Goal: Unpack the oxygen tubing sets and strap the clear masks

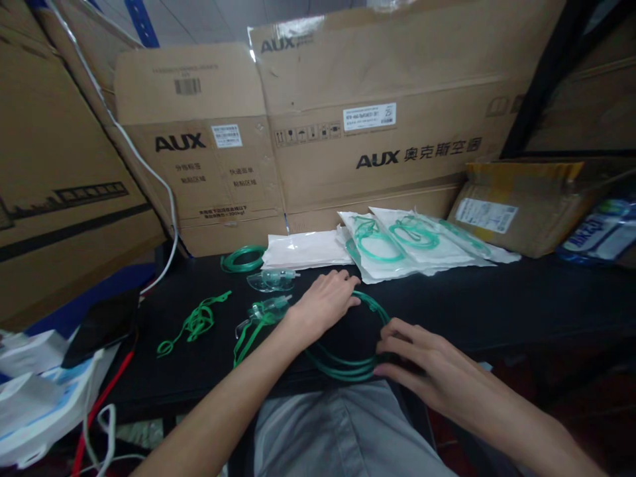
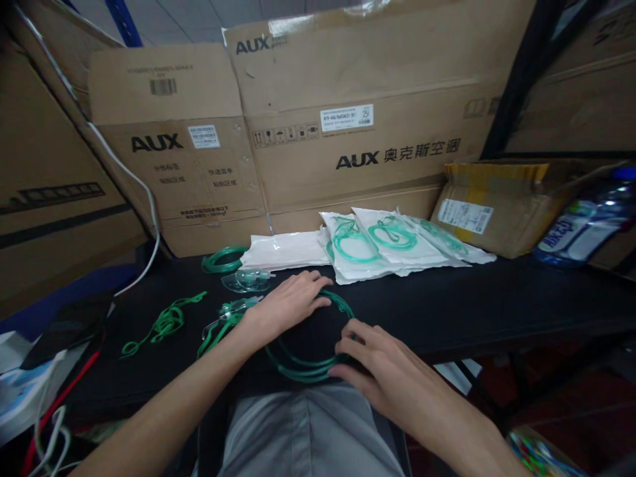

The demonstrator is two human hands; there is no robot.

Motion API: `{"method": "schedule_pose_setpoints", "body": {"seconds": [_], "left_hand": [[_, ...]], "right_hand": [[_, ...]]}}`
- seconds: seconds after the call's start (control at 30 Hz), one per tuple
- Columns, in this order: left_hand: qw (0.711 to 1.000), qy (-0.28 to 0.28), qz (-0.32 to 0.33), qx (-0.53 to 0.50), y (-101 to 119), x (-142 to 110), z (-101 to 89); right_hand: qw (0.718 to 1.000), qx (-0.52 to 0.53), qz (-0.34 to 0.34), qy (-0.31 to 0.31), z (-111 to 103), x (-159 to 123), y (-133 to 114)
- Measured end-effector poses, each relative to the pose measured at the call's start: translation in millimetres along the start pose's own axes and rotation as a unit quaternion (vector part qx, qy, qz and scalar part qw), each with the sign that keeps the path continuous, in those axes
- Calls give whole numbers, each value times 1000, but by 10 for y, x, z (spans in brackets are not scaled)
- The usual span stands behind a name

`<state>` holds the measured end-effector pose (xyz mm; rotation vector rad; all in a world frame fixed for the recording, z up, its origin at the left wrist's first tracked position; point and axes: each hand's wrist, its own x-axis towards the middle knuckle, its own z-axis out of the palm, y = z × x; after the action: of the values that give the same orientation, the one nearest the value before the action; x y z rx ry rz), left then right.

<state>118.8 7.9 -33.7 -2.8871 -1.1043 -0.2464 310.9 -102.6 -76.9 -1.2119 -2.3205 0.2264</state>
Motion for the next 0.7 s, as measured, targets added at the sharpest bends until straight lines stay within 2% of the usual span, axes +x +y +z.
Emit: {"method": "schedule_pose_setpoints", "body": {"seconds": [0.1,0.17,0.3,0.4,0.57,0.7], "left_hand": [[1000,-3,3,-5,-35,28,38],[1000,1,5,-8,-55,9,48],[1000,15,7,-12,-54,-29,40],[1000,20,-5,12,-18,-38,14],[997,38,-17,58,21,-61,-27],[997,16,-22,73,14,-73,-11]], "right_hand": [[998,1,28,49,-92,124,64],[995,-51,50,70,-96,241,133],[974,-208,78,47,21,438,168],[957,-272,91,43,103,527,89],[951,-279,123,43,73,556,-30],[945,-285,156,43,7,470,-116]]}}
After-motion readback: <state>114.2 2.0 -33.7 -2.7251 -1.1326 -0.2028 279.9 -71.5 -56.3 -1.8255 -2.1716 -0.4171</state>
